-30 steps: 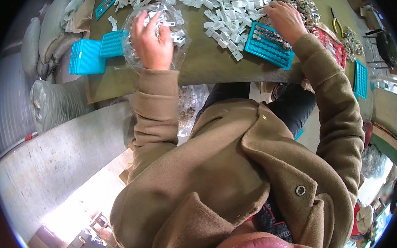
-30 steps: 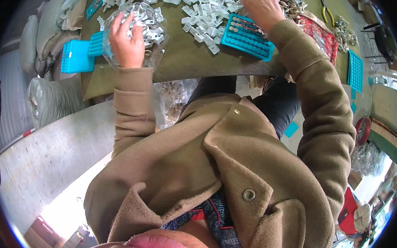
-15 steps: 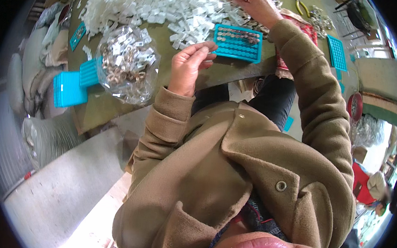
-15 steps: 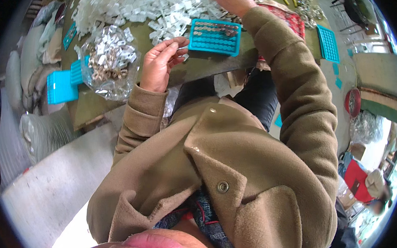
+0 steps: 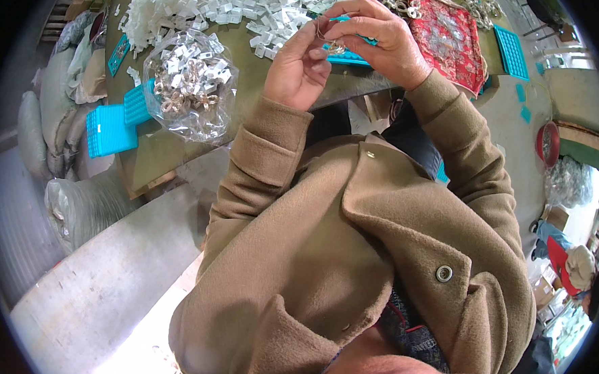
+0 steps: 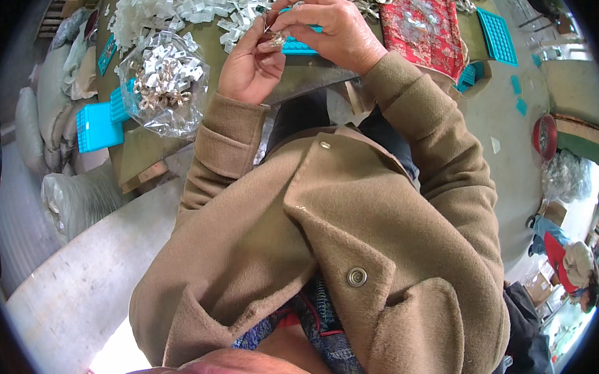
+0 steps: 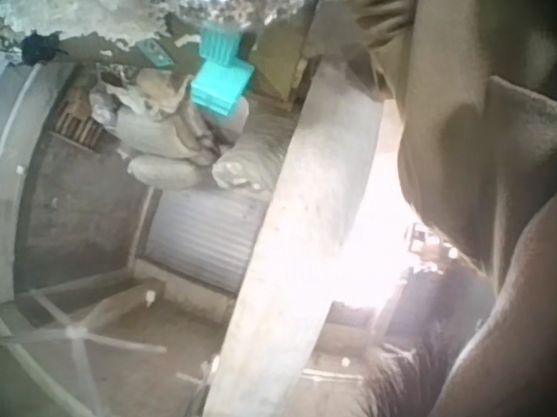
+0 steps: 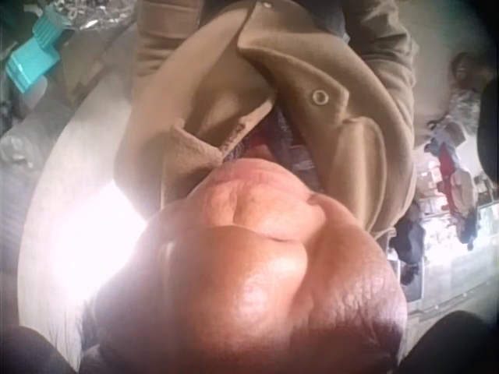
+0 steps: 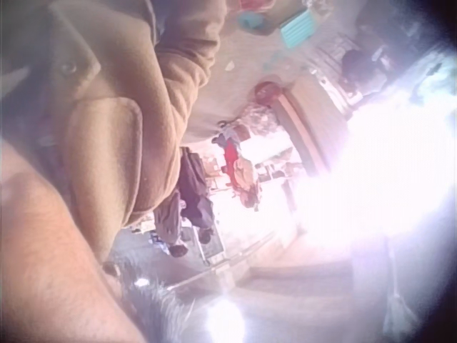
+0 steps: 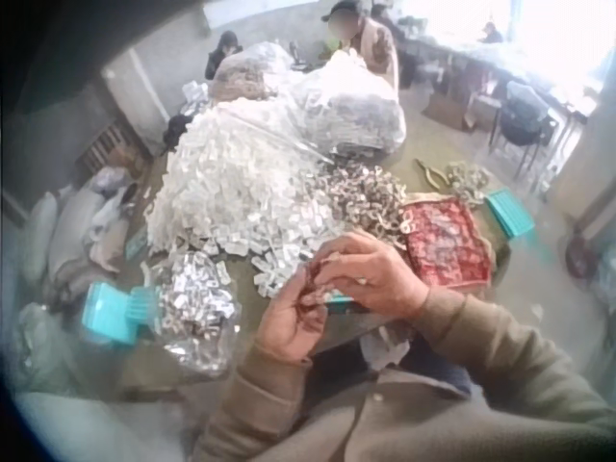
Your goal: The person repeatedly picks small white plastic pieces and metal fasteners from a table and inserts the fasteners into the plastic pieces. The person places the assembled units into a blue tray and occasionally moves piles of parts aside to access more.
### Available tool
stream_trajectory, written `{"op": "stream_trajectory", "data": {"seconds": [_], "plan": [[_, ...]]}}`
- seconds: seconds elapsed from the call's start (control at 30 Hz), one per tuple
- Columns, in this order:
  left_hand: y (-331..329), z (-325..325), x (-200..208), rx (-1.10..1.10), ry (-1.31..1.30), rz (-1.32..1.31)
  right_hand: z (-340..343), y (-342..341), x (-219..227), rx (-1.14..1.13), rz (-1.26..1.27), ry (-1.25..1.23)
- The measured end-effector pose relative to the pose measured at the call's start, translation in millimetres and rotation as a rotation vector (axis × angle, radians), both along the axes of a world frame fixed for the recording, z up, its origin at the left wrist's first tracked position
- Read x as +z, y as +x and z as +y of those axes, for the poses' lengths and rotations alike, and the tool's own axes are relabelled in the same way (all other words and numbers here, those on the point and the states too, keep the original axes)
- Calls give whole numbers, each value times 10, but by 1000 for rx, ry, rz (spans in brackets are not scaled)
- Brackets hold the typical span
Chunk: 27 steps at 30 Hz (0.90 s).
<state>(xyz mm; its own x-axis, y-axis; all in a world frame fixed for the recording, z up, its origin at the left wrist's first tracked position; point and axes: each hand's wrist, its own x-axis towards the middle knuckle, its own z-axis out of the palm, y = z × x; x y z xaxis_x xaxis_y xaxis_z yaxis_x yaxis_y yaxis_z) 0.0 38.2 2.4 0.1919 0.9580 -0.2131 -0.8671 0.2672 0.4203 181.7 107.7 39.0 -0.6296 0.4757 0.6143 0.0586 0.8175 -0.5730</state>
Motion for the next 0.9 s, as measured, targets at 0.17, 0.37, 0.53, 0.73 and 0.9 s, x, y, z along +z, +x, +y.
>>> {"op": "stream_trajectory", "data": {"seconds": [0.17, 0.37, 0.53, 0.73, 0.9], "plan": [[42, -87, 60, -4, -32, 37, -229, 109, -82, -191, -48, 20], [111, -153, 59, -4, -48, 176, -412, 245, -184, -203, -239, -113], [165, -205, 100, -154, -59, 153, -348, 302, -211, -138, 185, -636], [291, -278, 107, -239, -181, 219, -397, 380, -336, -29, 220, -701], [286, -325, 135, -193, -279, 159, -442, 420, -397, -50, 263, -721]]}}
